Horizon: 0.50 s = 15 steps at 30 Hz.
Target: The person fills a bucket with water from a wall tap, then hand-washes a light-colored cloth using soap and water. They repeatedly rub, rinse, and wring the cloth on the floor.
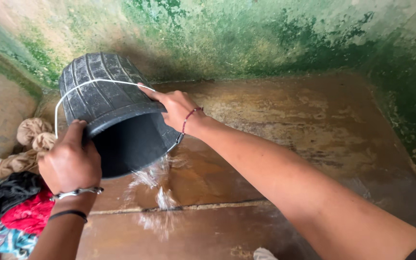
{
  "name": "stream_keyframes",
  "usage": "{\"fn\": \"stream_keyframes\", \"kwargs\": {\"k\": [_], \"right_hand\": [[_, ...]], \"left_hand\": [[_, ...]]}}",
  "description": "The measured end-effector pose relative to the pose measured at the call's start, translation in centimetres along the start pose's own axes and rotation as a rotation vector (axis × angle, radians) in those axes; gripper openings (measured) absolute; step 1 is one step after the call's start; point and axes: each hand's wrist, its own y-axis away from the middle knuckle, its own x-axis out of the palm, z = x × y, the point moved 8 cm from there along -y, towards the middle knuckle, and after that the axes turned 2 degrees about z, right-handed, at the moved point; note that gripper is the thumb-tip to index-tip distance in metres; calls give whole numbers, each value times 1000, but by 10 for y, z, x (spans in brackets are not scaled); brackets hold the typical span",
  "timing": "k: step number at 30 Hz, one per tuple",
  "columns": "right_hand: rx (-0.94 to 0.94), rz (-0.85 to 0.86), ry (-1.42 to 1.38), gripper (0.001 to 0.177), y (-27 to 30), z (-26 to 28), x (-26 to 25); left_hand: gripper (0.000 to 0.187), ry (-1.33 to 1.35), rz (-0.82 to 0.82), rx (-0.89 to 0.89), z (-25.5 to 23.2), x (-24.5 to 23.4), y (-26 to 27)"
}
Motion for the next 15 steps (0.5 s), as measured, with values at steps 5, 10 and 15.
{"fn": "stream_keyframes", "kwargs": {"k": [5, 10, 15], "right_hand": [[203, 217, 84, 90, 2, -36, -8], [44, 98, 122, 95, 8, -38, -36], [162, 170, 72, 94, 10, -46, -32]], "left_hand": [[36, 200, -9, 11, -32, 5, 0], [37, 320, -4, 27, -55, 8, -5], [40, 324, 52, 26, -47, 6, -14]]}}
